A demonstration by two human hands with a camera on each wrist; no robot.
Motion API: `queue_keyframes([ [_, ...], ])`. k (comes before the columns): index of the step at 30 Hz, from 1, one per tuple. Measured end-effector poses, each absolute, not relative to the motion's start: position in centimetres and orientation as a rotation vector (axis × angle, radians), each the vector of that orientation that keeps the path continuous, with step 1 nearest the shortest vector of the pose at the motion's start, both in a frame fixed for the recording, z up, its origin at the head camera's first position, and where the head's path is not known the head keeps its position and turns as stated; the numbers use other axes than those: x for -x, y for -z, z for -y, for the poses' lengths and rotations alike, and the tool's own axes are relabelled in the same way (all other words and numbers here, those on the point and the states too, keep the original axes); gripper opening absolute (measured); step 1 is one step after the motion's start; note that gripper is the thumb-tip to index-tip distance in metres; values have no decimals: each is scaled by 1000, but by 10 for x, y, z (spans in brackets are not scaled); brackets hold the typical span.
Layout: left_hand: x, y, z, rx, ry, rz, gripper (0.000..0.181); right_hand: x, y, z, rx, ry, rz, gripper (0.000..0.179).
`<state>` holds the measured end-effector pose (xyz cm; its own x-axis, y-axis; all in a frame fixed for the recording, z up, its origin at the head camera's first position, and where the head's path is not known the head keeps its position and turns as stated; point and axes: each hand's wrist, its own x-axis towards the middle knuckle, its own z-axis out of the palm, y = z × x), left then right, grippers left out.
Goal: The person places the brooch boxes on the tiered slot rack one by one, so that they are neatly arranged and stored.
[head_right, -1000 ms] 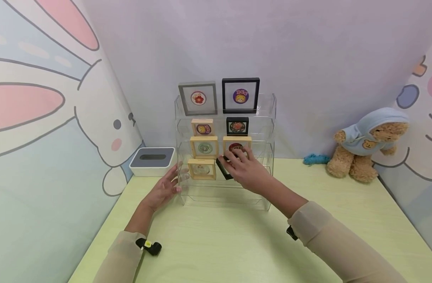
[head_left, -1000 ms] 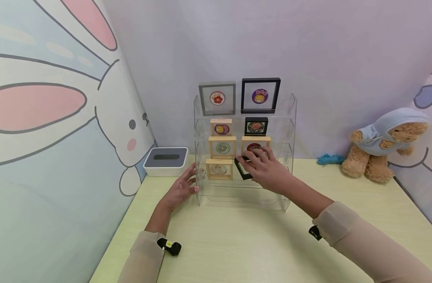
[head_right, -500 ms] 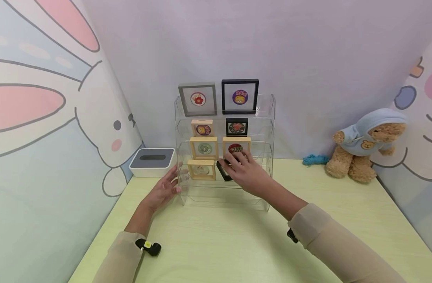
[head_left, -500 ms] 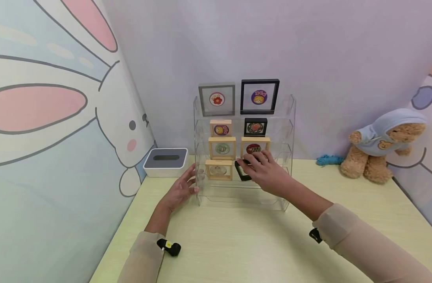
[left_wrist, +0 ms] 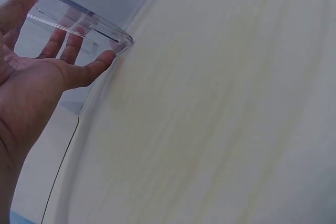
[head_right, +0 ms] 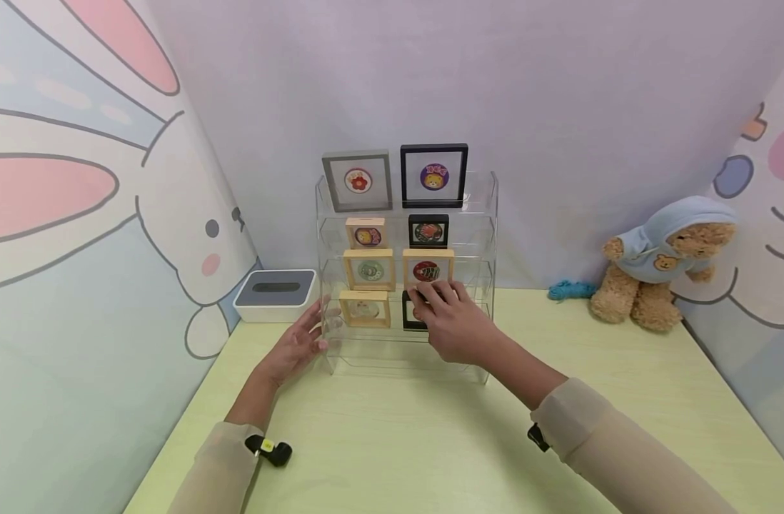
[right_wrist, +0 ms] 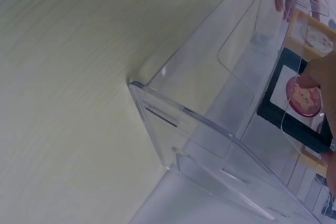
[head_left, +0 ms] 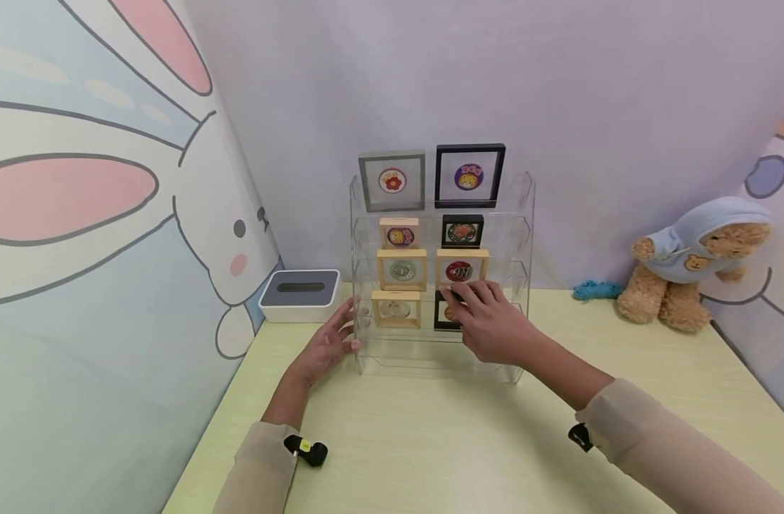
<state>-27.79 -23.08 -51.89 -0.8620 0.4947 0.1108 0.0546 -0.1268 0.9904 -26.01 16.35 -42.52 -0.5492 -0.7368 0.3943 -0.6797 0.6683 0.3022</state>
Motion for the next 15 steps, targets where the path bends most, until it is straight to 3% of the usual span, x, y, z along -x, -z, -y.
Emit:
queue_keyframes([
  [15,275,513,226,-616,-2058,-1844,93,261,428,-168,-1117,88,2308,75],
])
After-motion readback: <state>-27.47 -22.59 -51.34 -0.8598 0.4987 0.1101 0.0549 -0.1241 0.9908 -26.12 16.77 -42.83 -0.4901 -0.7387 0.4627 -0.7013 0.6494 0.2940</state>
